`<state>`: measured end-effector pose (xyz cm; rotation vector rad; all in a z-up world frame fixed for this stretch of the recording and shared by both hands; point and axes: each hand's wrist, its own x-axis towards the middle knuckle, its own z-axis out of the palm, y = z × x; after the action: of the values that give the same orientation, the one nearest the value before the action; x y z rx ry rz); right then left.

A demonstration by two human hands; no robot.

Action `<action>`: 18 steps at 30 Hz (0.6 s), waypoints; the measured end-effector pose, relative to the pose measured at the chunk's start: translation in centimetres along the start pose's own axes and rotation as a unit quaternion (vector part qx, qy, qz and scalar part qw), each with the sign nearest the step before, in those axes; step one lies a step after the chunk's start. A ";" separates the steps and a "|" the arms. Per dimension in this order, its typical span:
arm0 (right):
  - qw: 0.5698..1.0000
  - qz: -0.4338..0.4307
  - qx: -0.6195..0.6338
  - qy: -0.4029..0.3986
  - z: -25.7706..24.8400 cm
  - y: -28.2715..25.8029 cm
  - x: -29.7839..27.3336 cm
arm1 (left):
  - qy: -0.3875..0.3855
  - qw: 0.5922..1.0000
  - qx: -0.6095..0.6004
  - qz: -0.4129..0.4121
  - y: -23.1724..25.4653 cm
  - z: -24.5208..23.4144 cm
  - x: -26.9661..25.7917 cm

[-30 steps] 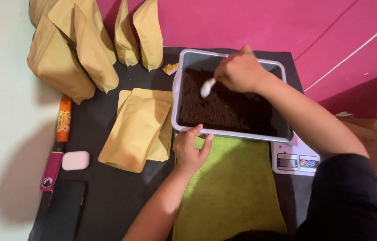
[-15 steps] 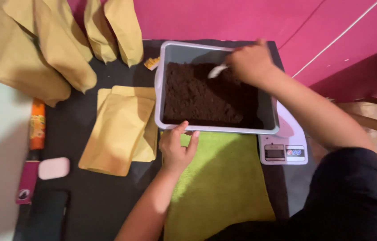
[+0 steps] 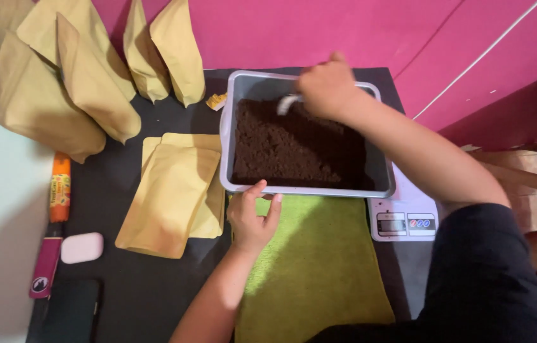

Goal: Scooping coffee grounds from a storage bin into paper bags and weighing them on a digital scale for packaging.

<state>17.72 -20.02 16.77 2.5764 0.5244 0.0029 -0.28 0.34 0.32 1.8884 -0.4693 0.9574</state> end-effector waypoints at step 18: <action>0.999 0.026 -0.031 -0.024 7.4 8.3 -9.4 | 0.039 0.999 -0.022 0.014 -0.9 0.9 -0.2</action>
<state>12.76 -33.69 15.22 2.5213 0.4340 -0.0238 0.56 -0.03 -0.56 1.8027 -0.4683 1.0284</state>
